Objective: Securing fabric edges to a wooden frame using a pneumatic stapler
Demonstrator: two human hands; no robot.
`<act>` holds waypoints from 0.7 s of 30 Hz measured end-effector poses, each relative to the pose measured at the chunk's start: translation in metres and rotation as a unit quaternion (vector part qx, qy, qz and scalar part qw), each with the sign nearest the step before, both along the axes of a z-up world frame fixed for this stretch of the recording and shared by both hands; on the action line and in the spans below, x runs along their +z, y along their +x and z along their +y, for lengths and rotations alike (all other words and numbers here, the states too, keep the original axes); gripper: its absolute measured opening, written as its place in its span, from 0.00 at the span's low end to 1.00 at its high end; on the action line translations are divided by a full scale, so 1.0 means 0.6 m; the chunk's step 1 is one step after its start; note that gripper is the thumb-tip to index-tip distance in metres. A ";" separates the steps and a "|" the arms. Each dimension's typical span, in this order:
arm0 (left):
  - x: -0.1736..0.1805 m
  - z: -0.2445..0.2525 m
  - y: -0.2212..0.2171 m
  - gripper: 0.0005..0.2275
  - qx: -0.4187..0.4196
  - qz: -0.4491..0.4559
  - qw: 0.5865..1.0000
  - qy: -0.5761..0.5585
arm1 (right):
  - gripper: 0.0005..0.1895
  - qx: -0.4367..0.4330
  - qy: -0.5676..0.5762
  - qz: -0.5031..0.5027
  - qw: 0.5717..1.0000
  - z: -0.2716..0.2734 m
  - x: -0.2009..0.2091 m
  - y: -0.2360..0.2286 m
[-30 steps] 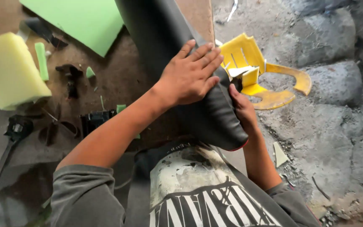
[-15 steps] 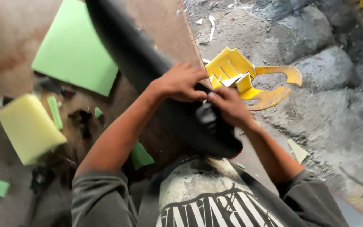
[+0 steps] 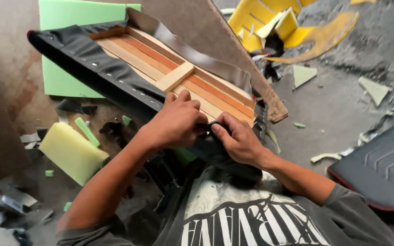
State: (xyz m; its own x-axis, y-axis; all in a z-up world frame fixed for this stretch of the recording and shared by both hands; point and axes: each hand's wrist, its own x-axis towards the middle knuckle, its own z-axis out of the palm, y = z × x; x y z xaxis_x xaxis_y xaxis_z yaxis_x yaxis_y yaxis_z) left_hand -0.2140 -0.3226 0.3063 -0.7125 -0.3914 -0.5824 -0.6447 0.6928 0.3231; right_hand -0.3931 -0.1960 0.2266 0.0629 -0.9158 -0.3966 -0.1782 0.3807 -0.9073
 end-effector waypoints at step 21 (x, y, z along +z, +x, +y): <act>-0.039 0.055 0.015 0.12 -0.017 -0.051 0.998 0.034 | 0.11 0.019 -0.019 0.005 1.000 0.026 0.002 0.037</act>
